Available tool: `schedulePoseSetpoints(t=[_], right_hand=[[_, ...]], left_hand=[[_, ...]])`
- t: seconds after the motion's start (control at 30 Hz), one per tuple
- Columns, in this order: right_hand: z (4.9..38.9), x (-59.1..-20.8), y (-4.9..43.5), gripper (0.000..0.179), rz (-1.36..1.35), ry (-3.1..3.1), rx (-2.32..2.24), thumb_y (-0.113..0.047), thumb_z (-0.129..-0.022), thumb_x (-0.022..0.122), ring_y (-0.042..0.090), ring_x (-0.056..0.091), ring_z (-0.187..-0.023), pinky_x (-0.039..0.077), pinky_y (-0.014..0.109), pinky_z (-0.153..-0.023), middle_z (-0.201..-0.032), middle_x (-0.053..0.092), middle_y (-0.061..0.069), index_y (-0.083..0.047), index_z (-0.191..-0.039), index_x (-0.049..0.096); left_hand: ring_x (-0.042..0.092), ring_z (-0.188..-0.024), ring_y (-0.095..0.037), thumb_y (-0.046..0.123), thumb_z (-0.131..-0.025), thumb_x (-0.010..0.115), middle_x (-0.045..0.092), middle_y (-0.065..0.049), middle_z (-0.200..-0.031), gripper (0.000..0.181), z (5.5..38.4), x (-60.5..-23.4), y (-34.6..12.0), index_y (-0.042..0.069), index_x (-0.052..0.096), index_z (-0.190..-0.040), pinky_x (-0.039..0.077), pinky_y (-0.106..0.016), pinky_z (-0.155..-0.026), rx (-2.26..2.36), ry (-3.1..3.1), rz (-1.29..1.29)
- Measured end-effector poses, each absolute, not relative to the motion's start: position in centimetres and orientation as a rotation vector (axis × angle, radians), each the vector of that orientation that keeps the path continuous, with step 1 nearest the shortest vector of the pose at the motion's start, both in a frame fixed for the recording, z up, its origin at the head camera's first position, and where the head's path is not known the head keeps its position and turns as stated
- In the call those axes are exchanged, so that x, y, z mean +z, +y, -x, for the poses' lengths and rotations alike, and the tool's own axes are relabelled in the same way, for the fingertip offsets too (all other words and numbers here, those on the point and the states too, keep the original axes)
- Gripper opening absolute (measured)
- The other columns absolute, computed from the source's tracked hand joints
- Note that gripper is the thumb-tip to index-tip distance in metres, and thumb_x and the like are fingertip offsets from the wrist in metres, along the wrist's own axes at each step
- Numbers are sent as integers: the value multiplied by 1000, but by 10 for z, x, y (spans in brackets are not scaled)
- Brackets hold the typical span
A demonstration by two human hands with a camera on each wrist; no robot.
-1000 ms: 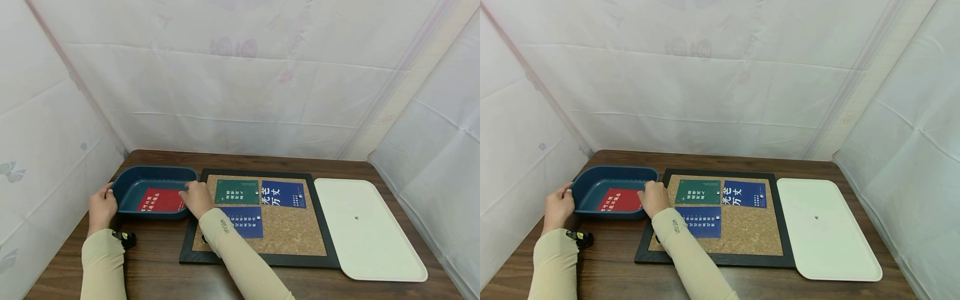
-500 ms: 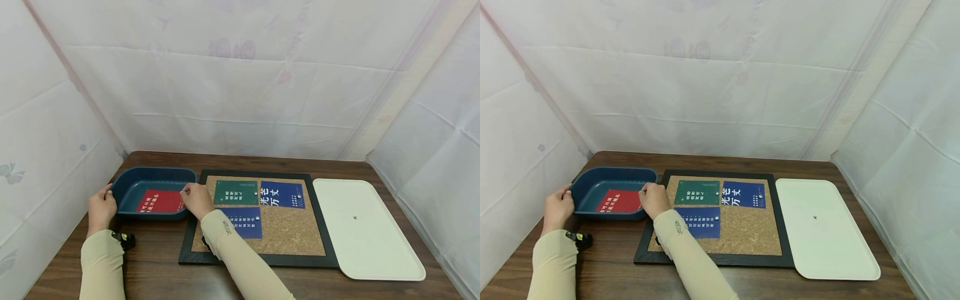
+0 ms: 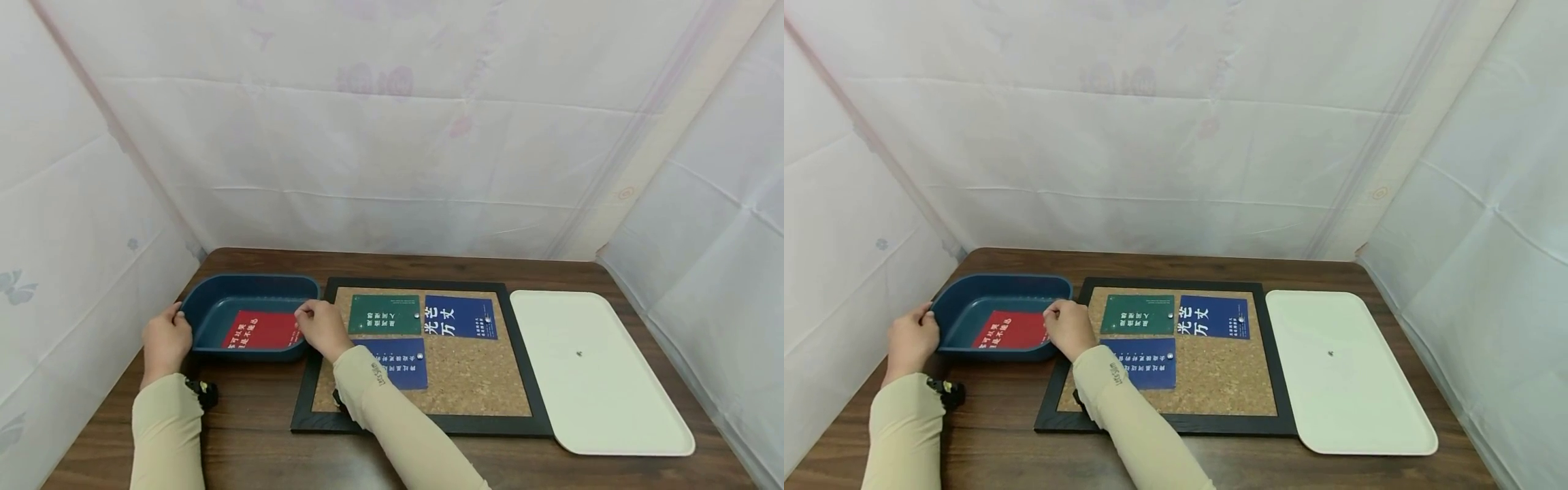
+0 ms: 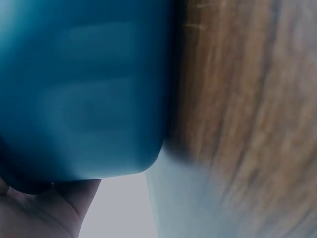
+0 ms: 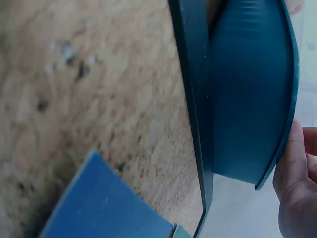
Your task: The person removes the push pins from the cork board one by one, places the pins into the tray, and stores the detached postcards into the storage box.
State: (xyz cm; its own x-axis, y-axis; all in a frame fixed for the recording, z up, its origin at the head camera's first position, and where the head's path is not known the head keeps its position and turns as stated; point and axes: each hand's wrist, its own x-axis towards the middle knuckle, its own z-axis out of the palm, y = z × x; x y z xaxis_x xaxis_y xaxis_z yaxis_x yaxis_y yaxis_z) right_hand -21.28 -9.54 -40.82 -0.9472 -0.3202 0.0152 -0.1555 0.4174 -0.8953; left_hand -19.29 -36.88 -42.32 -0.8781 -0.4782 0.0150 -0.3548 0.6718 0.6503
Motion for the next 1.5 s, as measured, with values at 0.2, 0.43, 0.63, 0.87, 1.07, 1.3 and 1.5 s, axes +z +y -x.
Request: schedulePoseSetpoints(t=[0.2, 0.43, 0.63, 0.87, 1.07, 1.3, 1.5], right_hand=[[215, -407, -92, 23, 378, 2309, -1719, -17, -100, 52, 13, 70, -83, 56, 22, -76, -91, 70, 7, -2, -108, 68], [215, -408, -88, 28, 353, 2157, -1825, -17, -101, 49, 22, 70, -94, 58, 25, -80, -98, 68, 10, 2, -119, 62], [216, -405, -78, 28, 366, 2118, -1876, -15, -102, 48, 24, 68, -93, 58, 32, -81, -107, 66, 17, 1, -121, 61], [220, -403, -60, 28, 327, 2140, -1846, -16, -100, 50, 25, 67, -91, 57, 41, -82, -103, 68, 12, -2, -122, 61], [226, -402, -39, 26, 337, 2205, -1755, -16, -100, 51, 33, 66, -98, 57, 42, -81, -102, 68, 12, -2, -118, 64], [232, -400, -7, 28, 289, 2208, -1725, -19, -98, 54, 38, 64, -102, 56, 46, -86, -108, 66, 19, -1, -118, 63], [235, -401, 14, 31, 301, 2224, -1689, -20, -98, 56, 35, 65, -100, 56, 45, -87, -103, 67, 14, 1, -118, 63]], left_hand=[[36, -123, -61, 18, -104, 25, 36, -43, -136, 50, 189, -415, -368, -15, 33, -141, 34, -67, -101, -825, -2808, -581], [35, -123, -62, 23, -104, 27, 34, -43, -138, 54, 189, -407, -358, -15, 31, -142, 31, -67, -103, -785, -2771, -427], [26, -136, -55, 23, -105, 28, 27, -39, -146, 54, 198, -406, -341, -13, 26, -145, 21, -64, -111, -825, -2689, -168], [15, -138, -57, 30, -106, 26, 16, -38, -151, 59, 207, -402, -308, -11, 18, -149, 15, -67, -111, -831, -2791, 6], [11, -142, -52, 31, -106, 29, 14, -31, -155, 59, 211, -398, -277, -4, 16, -151, 14, -67, -111, -820, -2836, 111], [9, -146, -44, 29, -106, 33, 15, -24, -158, 57, 215, -396, -247, 0, 16, -153, 14, -63, -114, -740, -2868, 248], [11, -147, -42, 24, -104, 40, 19, -23, -158, 56, 214, -396, -221, 0, 22, -152, 14, -61, -115, -635, -2875, 380]])
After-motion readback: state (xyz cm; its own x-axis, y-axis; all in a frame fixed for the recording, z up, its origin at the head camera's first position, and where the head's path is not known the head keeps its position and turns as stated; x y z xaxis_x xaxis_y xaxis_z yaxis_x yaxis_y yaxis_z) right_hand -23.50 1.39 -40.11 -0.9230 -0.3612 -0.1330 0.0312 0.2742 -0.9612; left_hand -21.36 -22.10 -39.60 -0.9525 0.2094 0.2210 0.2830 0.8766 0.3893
